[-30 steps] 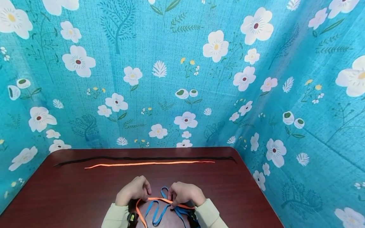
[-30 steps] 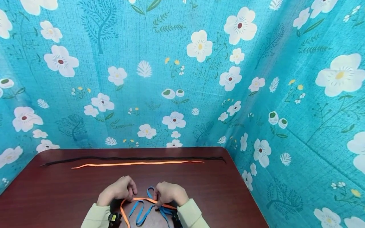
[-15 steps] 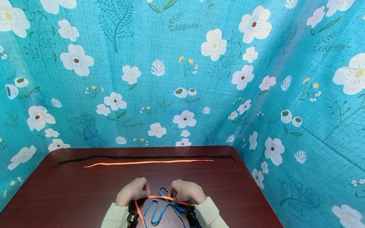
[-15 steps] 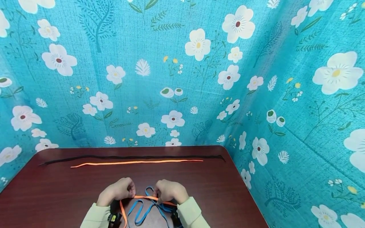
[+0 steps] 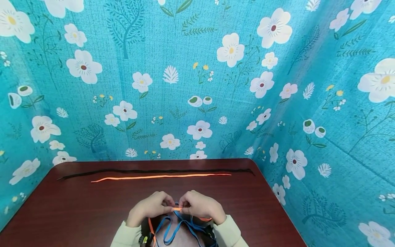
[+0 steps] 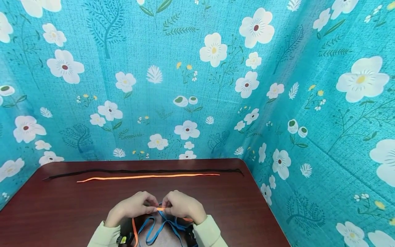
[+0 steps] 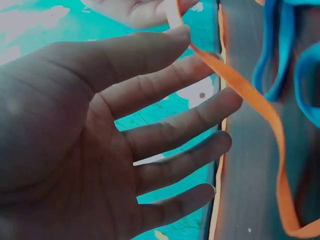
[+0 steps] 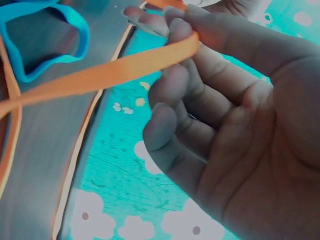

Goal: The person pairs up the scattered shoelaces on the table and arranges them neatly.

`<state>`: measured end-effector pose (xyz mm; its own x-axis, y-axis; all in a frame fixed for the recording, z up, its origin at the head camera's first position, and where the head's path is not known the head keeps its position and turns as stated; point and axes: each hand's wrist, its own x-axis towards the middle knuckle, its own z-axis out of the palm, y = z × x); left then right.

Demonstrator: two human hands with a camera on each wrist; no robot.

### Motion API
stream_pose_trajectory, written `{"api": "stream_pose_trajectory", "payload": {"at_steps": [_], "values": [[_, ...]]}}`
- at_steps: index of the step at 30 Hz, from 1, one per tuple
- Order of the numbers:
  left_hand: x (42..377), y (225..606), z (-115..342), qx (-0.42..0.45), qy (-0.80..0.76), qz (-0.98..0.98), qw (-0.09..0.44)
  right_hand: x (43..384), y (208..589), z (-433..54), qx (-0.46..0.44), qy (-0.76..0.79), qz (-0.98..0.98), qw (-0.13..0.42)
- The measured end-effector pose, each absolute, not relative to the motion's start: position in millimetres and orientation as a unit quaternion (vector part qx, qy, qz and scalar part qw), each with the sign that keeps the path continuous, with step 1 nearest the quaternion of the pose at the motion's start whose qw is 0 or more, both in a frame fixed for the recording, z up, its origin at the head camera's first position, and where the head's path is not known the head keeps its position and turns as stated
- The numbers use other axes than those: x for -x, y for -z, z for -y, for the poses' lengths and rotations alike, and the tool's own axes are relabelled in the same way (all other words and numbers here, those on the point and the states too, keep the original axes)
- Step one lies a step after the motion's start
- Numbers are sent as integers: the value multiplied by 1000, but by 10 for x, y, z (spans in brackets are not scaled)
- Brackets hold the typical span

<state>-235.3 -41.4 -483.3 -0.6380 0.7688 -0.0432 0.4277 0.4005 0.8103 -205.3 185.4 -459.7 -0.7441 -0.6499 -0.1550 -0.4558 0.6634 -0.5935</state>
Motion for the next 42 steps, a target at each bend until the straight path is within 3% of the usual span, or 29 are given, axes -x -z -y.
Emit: {"api": "stream_pose_trajectory", "payload": {"at_steps": [21,28,42], "values": [[2239,4528,419,-368,-474,-788,140,1778,4087,-2085,282,355,-885,105],[2183,4392,507,-350,-489,-794,93,1688,3944,-2258,266,362,-891,70],[2147,4252,772,-300,-506,-806,68,1593,3822,-2549,252,356,-900,10]]}}
